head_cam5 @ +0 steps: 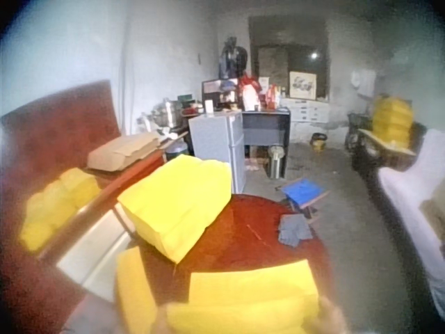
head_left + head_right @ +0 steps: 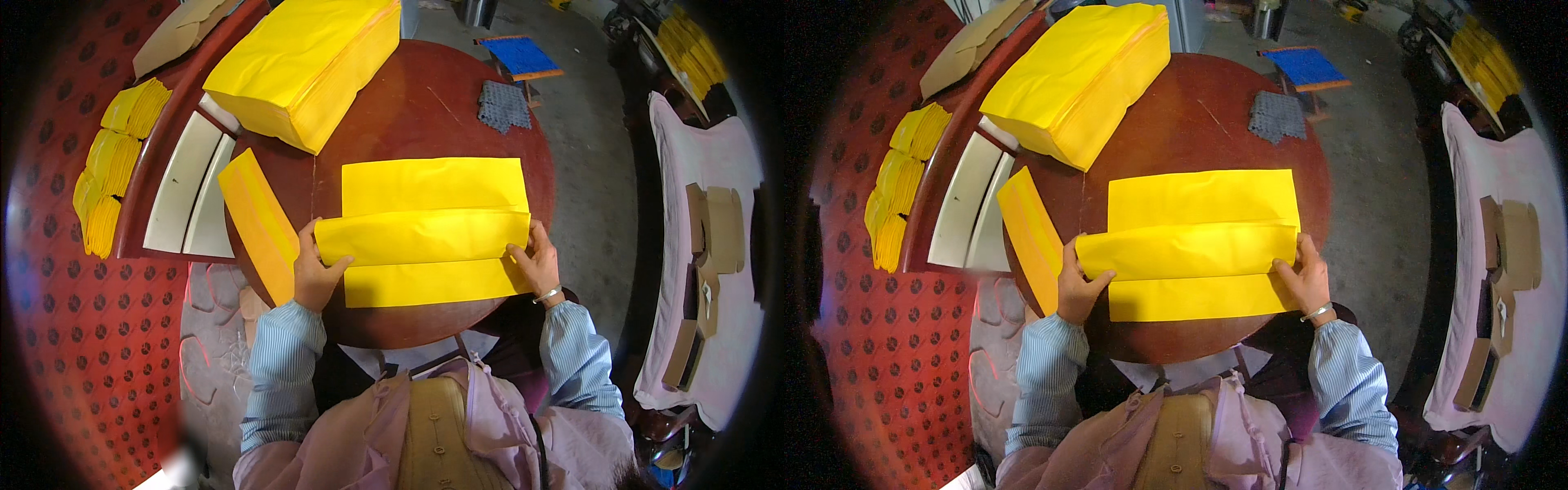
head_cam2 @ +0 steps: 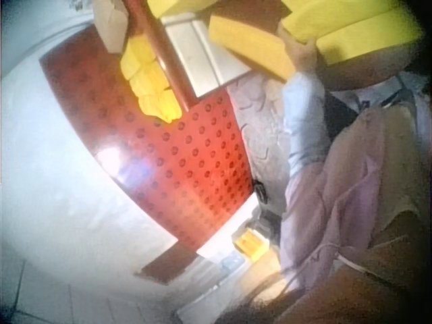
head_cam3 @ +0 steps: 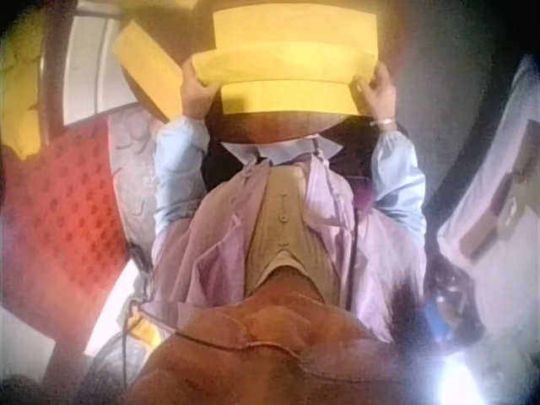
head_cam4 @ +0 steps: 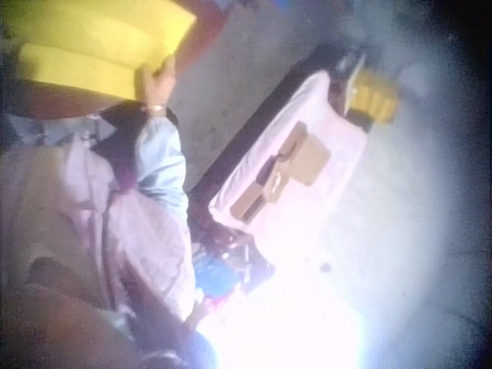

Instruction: The person folds a yellow sheet of paper on a round wooden table, repeatedly creasing edges and stacking the folded pieces. The person handles the paper by hand without tools, smoothing folds and aligning edges throughout the clip.

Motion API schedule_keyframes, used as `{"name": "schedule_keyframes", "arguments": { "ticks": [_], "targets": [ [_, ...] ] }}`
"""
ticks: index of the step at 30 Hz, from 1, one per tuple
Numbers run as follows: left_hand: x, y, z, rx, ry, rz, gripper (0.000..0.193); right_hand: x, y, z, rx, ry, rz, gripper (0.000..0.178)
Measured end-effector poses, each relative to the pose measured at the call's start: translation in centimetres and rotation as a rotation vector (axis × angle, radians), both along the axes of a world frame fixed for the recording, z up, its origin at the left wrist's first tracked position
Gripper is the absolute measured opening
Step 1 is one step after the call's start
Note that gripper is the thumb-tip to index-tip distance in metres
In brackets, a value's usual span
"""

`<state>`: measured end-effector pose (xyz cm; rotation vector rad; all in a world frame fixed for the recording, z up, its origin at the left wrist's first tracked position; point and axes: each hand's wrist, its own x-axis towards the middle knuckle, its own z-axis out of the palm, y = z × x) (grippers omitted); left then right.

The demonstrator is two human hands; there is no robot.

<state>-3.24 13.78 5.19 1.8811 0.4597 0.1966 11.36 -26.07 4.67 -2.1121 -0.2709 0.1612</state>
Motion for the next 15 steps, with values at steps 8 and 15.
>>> {"name": "schedule_keyframes", "arguments": {
  "ticks": [8,15],
  "targets": [
    [-1.0,1.1,-1.2,-0.174,-0.09,-0.078,0.06,0.3,-0.7,-0.9,0.217,0.111,0.053,0.042],
    [-1.9,1.8,-0.5,-0.017,0.023,-0.098,0.027,1.0,-1.8,-0.3,0.306,0.202,0.202,0.028]
  ]
}}
